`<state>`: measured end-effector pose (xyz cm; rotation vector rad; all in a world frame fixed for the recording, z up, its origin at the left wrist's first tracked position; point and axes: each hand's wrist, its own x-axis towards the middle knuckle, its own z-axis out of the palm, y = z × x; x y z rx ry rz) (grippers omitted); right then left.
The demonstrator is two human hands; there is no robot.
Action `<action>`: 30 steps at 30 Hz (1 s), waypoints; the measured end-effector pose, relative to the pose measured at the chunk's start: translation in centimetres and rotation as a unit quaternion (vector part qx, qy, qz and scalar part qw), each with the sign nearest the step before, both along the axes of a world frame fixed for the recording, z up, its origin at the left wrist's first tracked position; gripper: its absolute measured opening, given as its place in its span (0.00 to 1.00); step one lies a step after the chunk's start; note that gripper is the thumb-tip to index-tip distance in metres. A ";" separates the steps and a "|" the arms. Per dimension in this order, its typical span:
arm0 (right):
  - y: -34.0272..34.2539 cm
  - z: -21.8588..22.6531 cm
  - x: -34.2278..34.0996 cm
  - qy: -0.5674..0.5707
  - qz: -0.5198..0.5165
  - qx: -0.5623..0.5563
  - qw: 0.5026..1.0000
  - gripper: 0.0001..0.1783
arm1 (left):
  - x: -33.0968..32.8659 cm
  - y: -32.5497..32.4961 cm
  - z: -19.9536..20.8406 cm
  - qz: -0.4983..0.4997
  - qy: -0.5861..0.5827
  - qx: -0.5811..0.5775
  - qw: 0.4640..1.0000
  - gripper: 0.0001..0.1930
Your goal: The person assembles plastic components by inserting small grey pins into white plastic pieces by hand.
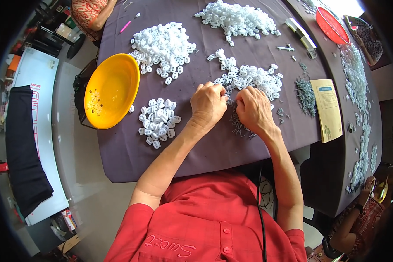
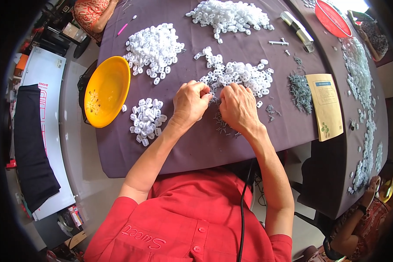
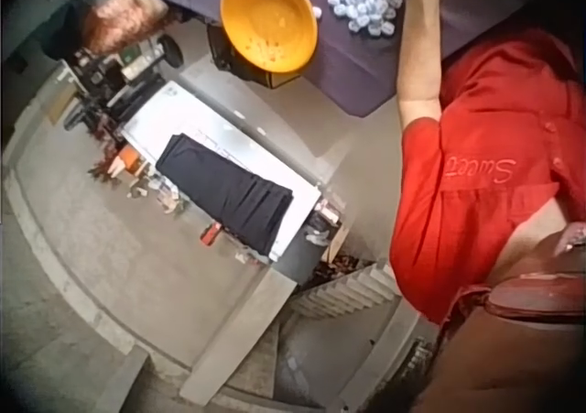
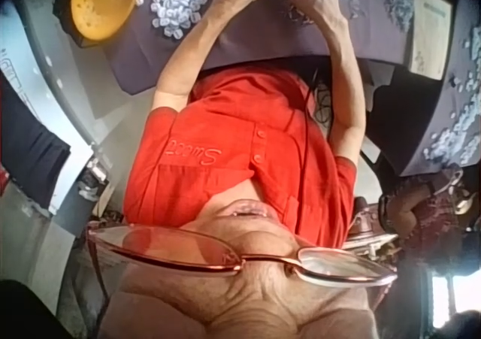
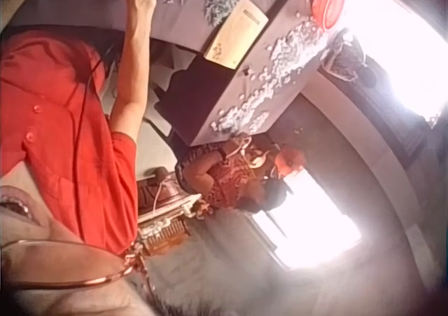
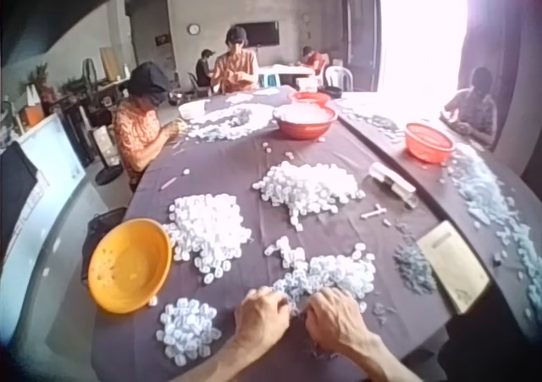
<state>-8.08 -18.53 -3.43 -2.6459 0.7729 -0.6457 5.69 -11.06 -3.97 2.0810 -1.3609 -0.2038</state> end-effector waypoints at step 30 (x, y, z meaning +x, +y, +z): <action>3.5 1.9 -1.4 -0.096 0.036 0.105 0.989 0.05 | -2.1 4.3 1.0 -0.070 0.475 -0.060 0.875 0.05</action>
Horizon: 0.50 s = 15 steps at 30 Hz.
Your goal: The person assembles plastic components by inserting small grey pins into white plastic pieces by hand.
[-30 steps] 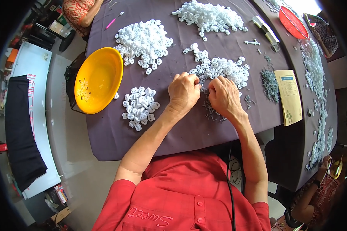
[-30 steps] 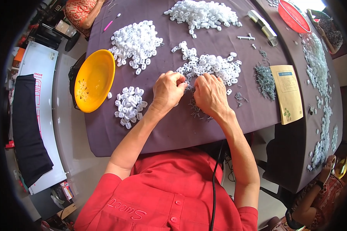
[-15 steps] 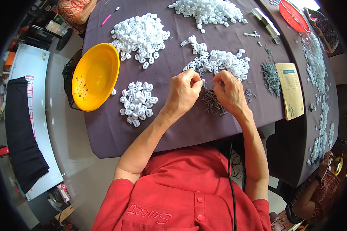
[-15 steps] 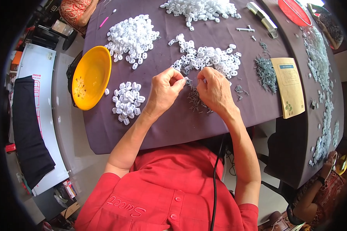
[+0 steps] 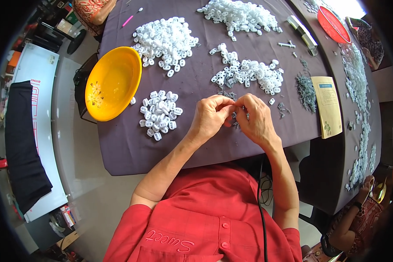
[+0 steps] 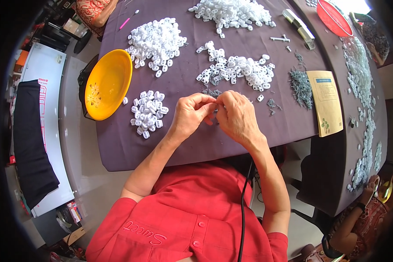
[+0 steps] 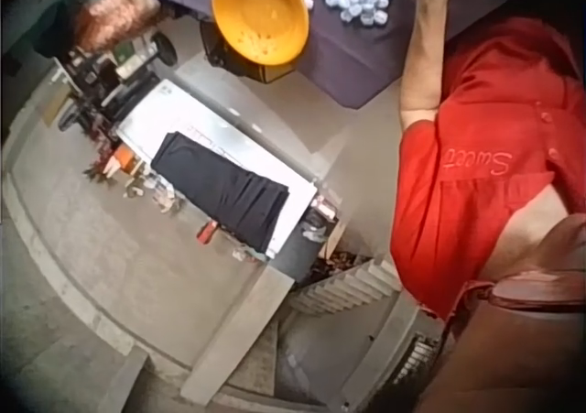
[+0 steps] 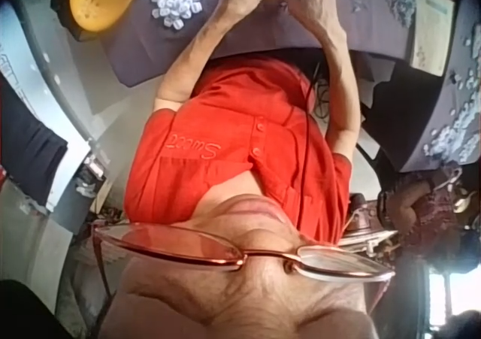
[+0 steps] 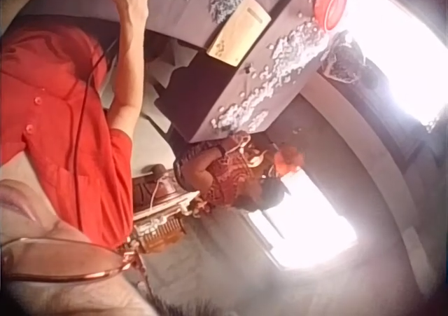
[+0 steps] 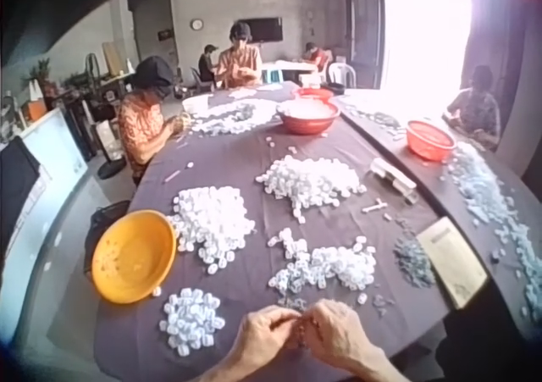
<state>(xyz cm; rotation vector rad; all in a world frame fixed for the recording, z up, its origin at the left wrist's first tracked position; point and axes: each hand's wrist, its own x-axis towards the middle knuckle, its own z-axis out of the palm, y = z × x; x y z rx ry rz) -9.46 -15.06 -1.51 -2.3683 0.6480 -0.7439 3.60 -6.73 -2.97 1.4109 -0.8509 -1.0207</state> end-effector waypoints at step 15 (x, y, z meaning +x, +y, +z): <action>2.1 0.0 -1.3 -0.139 -0.031 0.333 0.932 0.04 | -0.5 2.2 0.5 -0.025 0.217 0.006 0.976 0.06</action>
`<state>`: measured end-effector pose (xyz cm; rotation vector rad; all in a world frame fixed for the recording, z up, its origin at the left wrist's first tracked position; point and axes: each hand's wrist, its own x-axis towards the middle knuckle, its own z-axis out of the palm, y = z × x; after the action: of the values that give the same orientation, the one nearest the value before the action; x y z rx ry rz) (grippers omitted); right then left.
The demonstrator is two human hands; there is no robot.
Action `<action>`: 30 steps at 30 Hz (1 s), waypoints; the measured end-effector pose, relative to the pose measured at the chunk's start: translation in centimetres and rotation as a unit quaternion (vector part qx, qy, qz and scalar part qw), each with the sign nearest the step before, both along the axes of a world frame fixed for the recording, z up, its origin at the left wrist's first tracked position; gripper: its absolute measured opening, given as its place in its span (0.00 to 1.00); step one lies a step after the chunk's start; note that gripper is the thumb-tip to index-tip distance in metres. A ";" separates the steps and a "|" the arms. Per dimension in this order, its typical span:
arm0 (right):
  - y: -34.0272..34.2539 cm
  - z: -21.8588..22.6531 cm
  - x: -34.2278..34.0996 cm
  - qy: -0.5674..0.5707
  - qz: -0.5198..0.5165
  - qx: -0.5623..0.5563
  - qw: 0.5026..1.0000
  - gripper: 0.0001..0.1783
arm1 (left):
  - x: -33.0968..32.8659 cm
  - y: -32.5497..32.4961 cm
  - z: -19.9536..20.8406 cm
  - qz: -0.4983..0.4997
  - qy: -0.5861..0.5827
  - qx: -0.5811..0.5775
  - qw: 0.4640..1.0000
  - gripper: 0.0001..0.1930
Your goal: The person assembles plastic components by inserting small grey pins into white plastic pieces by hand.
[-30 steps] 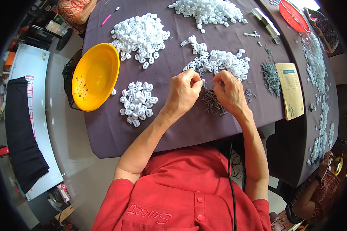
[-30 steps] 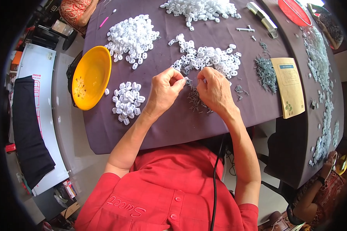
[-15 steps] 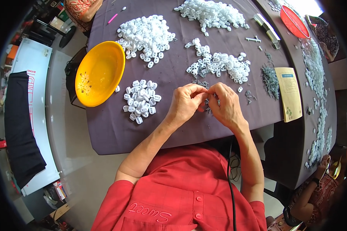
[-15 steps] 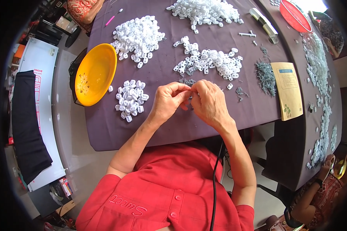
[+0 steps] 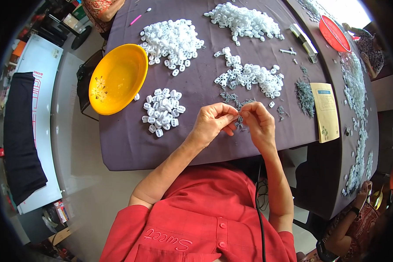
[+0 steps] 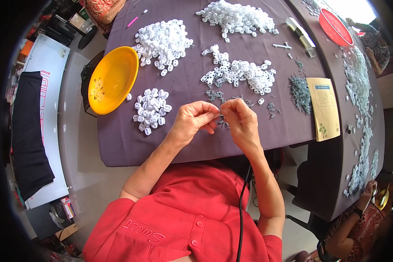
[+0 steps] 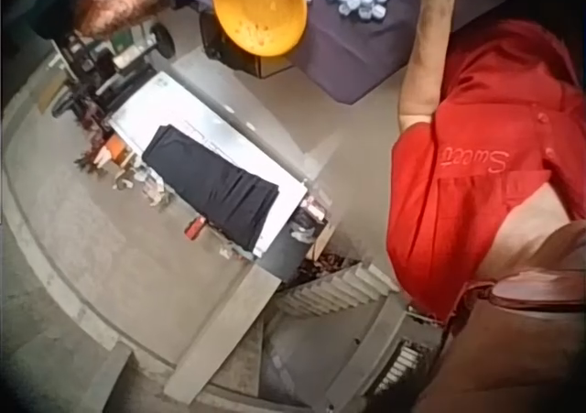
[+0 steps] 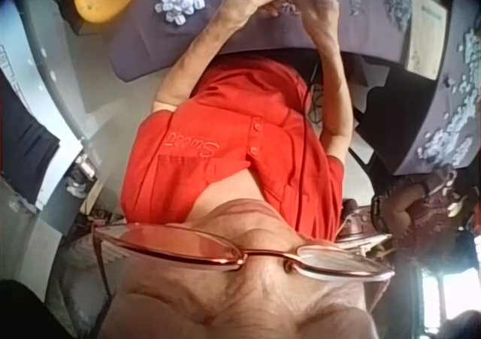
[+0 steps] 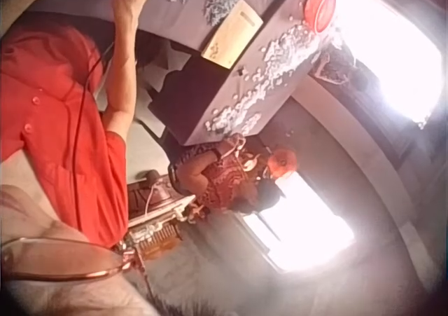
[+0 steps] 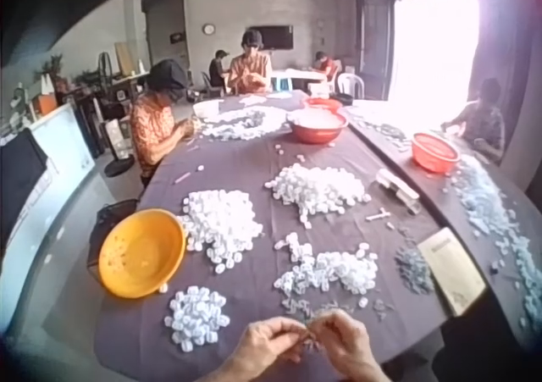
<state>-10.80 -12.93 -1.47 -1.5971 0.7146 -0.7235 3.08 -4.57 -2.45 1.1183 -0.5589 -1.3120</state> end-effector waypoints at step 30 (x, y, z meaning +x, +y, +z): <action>2.8 0.1 -0.6 -0.150 -0.007 0.109 0.983 0.03 | -2.8 1.9 2.6 0.095 -0.200 -0.038 0.975 0.04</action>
<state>-11.35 -10.17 -1.36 -1.2512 0.5622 -0.8439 0.32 -2.65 0.10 1.3468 -0.7695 -0.8963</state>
